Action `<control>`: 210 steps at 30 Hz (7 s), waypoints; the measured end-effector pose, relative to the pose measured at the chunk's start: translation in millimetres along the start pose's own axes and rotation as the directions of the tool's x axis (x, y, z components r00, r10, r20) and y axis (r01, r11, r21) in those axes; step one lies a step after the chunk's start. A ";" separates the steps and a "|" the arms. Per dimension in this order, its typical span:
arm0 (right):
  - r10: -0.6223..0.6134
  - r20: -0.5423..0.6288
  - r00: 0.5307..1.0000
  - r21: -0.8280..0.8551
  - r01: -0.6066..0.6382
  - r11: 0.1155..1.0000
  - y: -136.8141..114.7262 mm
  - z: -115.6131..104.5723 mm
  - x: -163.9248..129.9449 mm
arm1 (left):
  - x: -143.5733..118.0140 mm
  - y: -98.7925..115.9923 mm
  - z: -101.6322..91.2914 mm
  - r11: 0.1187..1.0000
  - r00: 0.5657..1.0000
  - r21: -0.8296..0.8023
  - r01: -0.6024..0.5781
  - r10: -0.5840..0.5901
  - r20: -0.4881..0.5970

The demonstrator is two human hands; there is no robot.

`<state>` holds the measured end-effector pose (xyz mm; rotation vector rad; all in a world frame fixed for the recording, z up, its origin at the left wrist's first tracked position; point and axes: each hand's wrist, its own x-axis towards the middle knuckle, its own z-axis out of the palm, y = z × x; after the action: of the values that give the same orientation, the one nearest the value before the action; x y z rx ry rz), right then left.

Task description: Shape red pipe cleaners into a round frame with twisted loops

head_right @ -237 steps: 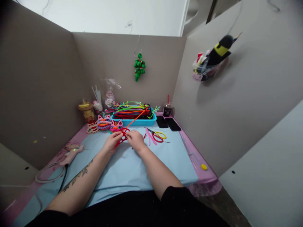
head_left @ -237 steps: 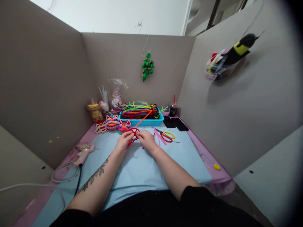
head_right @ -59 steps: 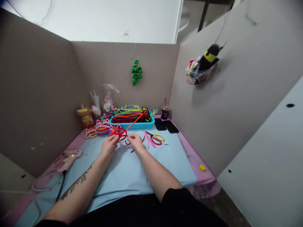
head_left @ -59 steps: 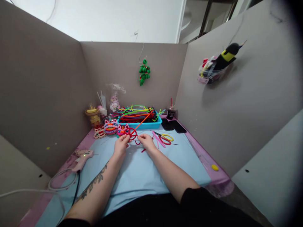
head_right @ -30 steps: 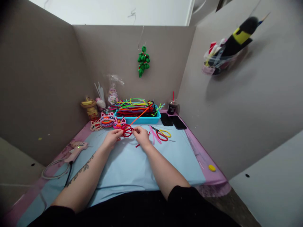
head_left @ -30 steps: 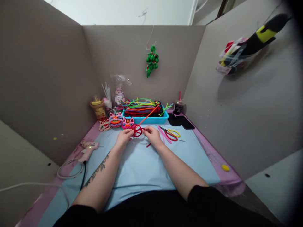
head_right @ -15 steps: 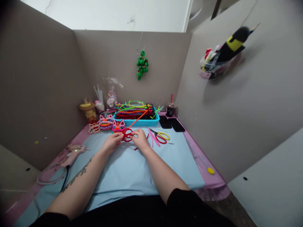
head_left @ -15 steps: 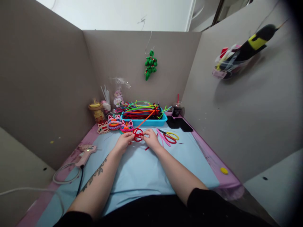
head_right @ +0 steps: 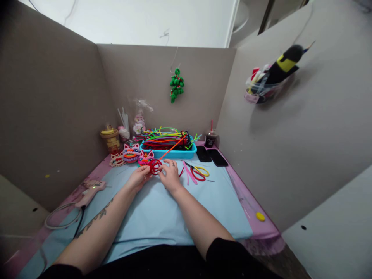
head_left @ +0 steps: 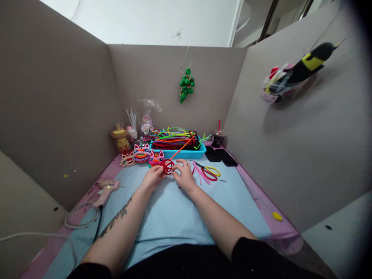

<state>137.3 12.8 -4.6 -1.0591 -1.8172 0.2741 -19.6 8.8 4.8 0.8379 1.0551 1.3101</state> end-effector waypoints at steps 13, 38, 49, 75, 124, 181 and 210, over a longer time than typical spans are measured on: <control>-0.102 0.035 0.994 -0.055 0.103 0.993 -10.6 1.3 -1.7 | -2.7 -0.1 1.6 0.996 0.998 -0.073 0.059 -0.061 -0.031; 0.038 0.012 0.999 0.218 -0.040 0.975 -19.6 4.1 -4.3 | -8.0 0.7 5.8 0.999 0.999 -0.004 -0.047 0.047 0.001; 0.176 0.020 0.984 0.251 -0.175 0.952 -8.1 9.3 -3.0 | -15.7 5.5 11.7 0.993 0.995 0.092 -0.068 0.060 0.086; 0.186 -0.087 0.979 0.268 -0.157 0.951 -9.5 3.8 -0.1 | -6.6 2.8 8.5 0.978 0.999 -0.205 -0.025 0.030 0.024; 0.208 -0.103 0.973 0.225 -0.180 0.957 -12.0 7.8 -5.0 | -15.8 -1.9 17.8 0.987 0.997 -0.151 -0.051 0.059 0.047; 0.246 -0.022 0.969 0.458 -0.209 0.864 -11.4 5.1 0.1 | -11.2 -0.4 14.2 0.990 0.986 -0.044 -0.133 0.127 -0.107; 0.411 0.197 0.890 0.669 -0.429 0.607 2.0 5.9 8.2 | -12.4 -1.3 15.3 0.971 0.979 0.133 -0.200 0.191 0.076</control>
<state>132.3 21.7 -3.6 -0.8943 -1.2491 1.1796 -4.2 -2.4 10.2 1.1052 1.0437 1.3756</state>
